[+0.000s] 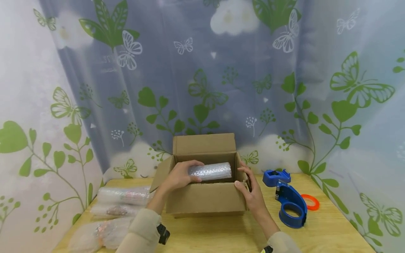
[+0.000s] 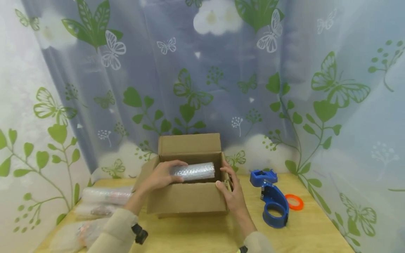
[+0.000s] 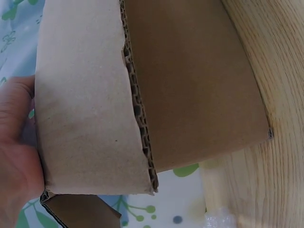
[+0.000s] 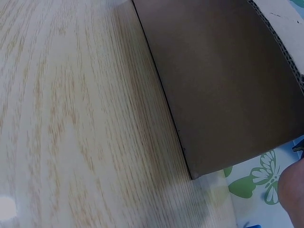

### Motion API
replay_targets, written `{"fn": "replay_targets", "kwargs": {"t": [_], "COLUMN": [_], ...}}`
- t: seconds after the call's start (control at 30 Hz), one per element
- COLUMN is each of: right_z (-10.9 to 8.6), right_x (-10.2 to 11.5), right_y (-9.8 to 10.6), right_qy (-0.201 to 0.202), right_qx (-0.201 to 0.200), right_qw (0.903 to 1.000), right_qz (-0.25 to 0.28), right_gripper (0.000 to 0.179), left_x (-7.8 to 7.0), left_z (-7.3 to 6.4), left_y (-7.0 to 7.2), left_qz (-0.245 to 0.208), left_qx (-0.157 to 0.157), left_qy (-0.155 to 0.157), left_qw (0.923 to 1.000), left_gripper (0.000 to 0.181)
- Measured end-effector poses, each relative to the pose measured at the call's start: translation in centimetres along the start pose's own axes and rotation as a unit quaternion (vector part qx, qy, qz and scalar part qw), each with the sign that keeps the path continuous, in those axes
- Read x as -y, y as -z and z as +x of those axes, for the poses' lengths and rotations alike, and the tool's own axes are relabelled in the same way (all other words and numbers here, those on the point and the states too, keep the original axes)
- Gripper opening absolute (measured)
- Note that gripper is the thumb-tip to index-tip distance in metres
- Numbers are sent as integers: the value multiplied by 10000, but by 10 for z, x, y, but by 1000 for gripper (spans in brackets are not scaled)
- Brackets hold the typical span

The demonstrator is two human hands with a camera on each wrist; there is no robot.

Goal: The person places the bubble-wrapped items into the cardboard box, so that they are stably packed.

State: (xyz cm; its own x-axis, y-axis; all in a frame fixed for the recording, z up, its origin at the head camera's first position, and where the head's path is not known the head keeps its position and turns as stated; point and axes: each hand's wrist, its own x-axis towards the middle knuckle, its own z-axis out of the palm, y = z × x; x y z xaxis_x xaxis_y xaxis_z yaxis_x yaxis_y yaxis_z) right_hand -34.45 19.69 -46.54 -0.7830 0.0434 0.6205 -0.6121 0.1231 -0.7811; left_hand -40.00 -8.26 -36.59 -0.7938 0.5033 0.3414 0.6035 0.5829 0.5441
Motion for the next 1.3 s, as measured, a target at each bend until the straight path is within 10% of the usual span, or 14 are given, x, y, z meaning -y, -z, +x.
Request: {"fn": "replay_targets", "kwargs": {"t": [1.3], "right_z": [0], "right_x": [-1], "right_y": [0], "right_qy": [-53], "right_qx": [26], "right_qw": [10000], "right_qz": [16], "right_gripper": [41], "left_x": [-4], "left_z": [-5], "left_y": [-5], "left_qz": [-80], "left_qx": [82], "left_qy": [306], "left_qw": [9995], "left_gripper": [54]}}
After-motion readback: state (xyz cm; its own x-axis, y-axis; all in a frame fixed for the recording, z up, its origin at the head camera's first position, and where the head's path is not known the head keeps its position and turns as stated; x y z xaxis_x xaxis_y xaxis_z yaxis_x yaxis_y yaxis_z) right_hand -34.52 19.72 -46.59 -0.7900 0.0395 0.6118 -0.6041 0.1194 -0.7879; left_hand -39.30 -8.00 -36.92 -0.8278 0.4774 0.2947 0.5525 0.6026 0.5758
